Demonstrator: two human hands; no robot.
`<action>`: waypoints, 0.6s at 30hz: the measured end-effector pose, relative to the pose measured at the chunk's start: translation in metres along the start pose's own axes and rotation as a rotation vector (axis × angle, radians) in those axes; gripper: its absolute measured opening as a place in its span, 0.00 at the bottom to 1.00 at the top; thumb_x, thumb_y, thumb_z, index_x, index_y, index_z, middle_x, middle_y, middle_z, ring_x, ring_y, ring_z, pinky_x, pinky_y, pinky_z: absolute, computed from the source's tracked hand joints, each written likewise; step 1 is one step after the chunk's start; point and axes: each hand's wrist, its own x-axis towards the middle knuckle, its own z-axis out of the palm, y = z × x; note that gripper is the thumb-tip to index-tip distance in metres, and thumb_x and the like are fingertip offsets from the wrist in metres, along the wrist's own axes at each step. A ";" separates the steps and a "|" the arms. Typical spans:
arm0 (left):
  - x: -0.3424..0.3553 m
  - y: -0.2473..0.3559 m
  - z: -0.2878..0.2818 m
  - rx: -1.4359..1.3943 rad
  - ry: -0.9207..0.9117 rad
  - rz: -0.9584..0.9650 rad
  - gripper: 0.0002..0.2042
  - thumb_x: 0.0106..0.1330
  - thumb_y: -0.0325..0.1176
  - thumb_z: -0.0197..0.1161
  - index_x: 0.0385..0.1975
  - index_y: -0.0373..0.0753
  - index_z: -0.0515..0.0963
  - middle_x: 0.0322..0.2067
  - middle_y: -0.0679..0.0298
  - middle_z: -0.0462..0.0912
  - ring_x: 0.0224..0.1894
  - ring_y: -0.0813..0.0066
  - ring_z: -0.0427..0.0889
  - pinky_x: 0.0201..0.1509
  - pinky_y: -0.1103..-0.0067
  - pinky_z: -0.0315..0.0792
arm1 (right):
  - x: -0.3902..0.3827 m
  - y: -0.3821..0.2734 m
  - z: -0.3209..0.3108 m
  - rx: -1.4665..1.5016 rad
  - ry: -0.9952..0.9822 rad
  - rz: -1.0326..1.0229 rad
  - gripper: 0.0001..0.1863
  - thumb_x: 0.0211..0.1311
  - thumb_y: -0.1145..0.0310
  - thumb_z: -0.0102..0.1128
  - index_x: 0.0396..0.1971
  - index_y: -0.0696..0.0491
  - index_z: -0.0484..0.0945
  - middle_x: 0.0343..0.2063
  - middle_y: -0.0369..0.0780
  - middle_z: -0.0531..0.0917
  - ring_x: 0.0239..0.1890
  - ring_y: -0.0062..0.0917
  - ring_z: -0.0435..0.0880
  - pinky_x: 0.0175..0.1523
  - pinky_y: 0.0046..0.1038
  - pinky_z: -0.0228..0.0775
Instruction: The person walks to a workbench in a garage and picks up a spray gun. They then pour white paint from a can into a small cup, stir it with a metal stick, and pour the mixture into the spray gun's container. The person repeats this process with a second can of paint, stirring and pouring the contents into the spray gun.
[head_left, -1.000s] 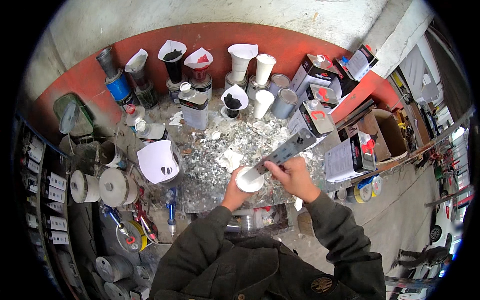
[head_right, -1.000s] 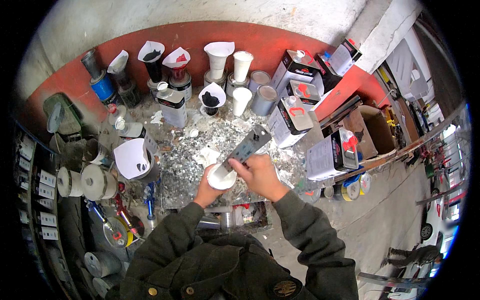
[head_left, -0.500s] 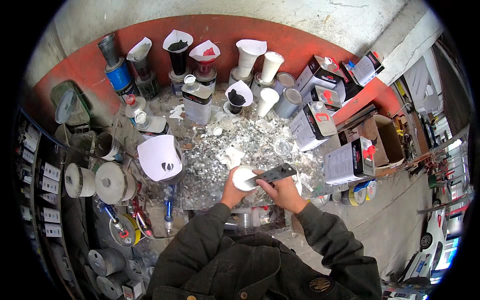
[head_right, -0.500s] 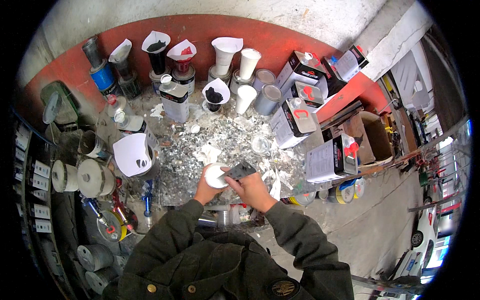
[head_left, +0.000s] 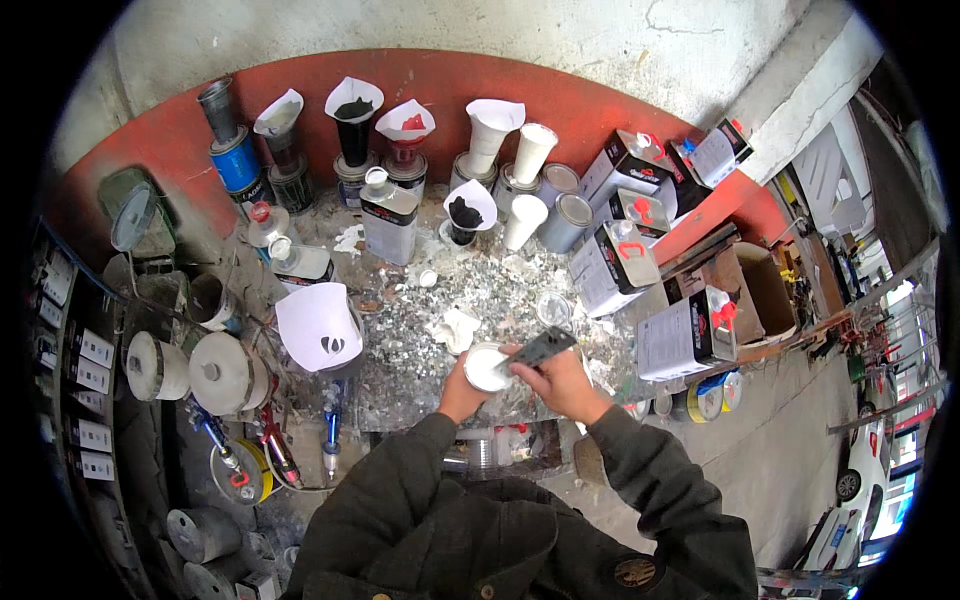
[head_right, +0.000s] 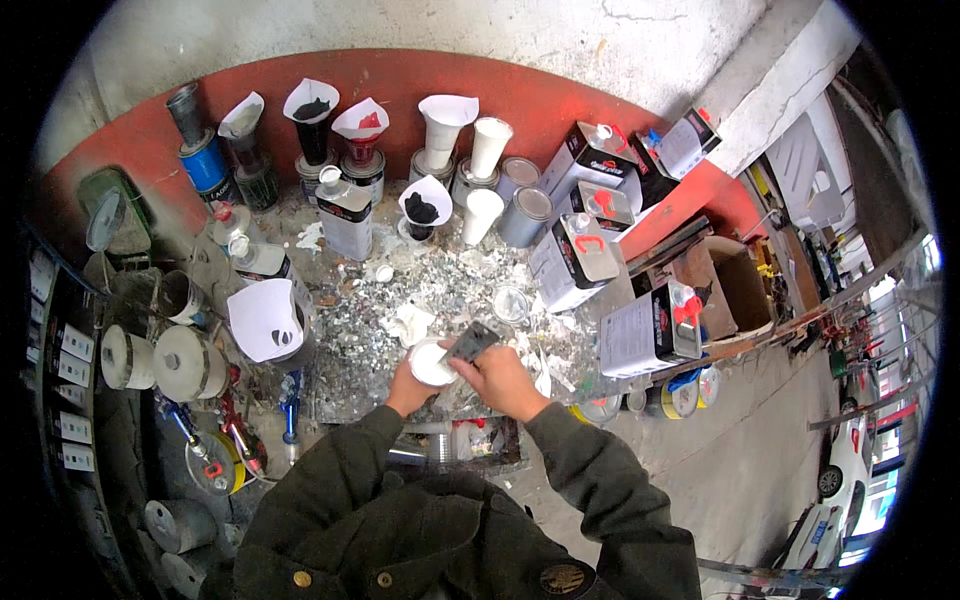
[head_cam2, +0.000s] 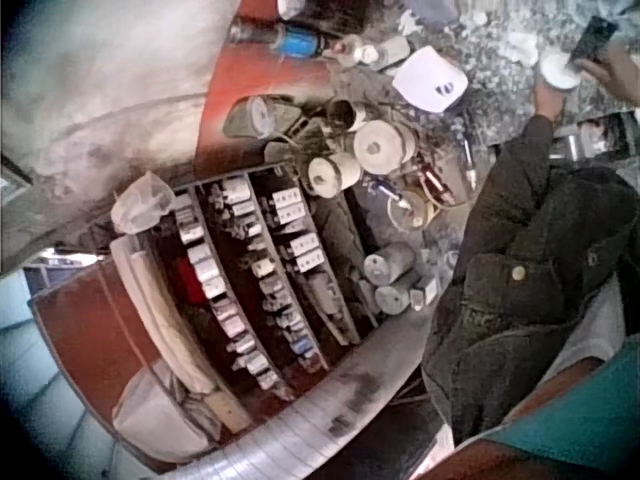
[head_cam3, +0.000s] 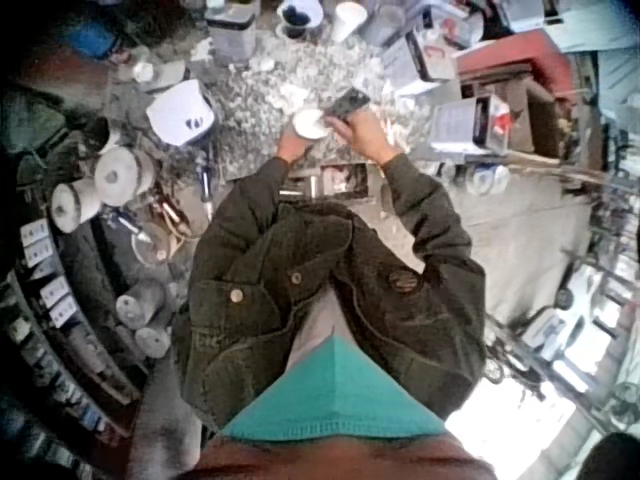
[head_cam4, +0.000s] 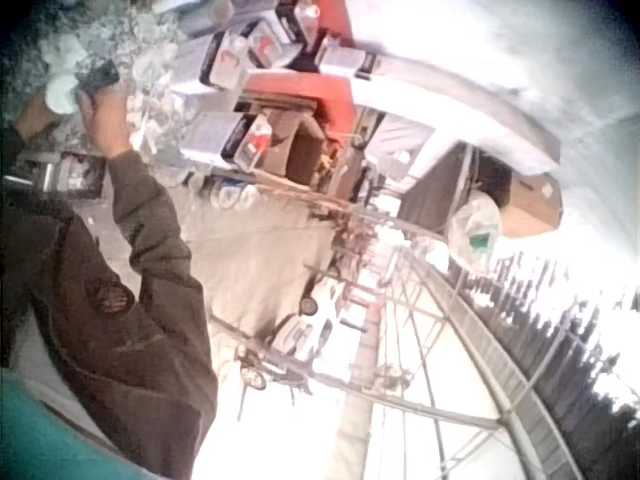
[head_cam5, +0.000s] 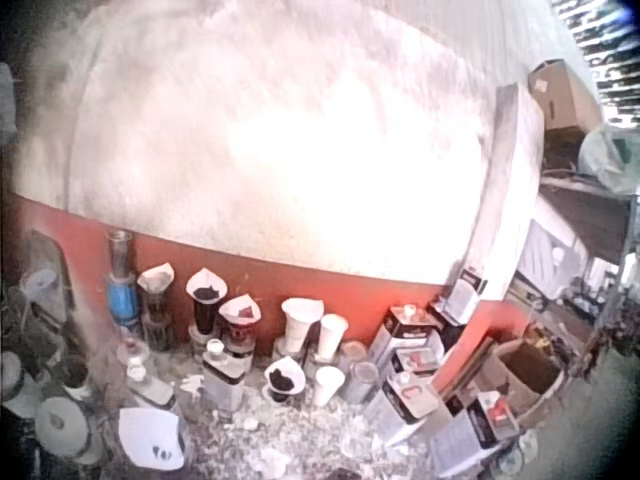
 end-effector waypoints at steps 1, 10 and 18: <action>-0.003 0.005 -0.004 0.106 -0.024 -0.013 0.38 0.44 0.23 0.79 0.59 0.38 0.69 0.54 0.62 0.79 0.57 0.69 0.78 0.62 0.72 0.71 | 0.000 -0.006 -0.003 -0.064 -0.133 0.075 0.11 0.64 0.65 0.64 0.37 0.57 0.86 0.26 0.50 0.83 0.23 0.47 0.79 0.29 0.38 0.71; -0.014 0.030 0.003 0.144 -0.084 -0.021 0.43 0.44 0.27 0.81 0.63 0.38 0.64 0.55 0.60 0.78 0.59 0.67 0.76 0.63 0.70 0.70 | 0.034 -0.058 -0.071 0.065 -0.095 0.053 0.14 0.63 0.72 0.65 0.50 0.53 0.84 0.24 0.40 0.82 0.25 0.25 0.78 0.35 0.27 0.71; -0.001 0.034 0.015 -0.049 -0.058 0.059 0.40 0.42 0.27 0.82 0.58 0.34 0.67 0.53 0.57 0.78 0.56 0.67 0.78 0.59 0.71 0.73 | 0.008 -0.027 -0.056 0.028 -0.116 0.211 0.15 0.64 0.71 0.64 0.51 0.54 0.82 0.24 0.40 0.81 0.24 0.20 0.74 0.33 0.27 0.69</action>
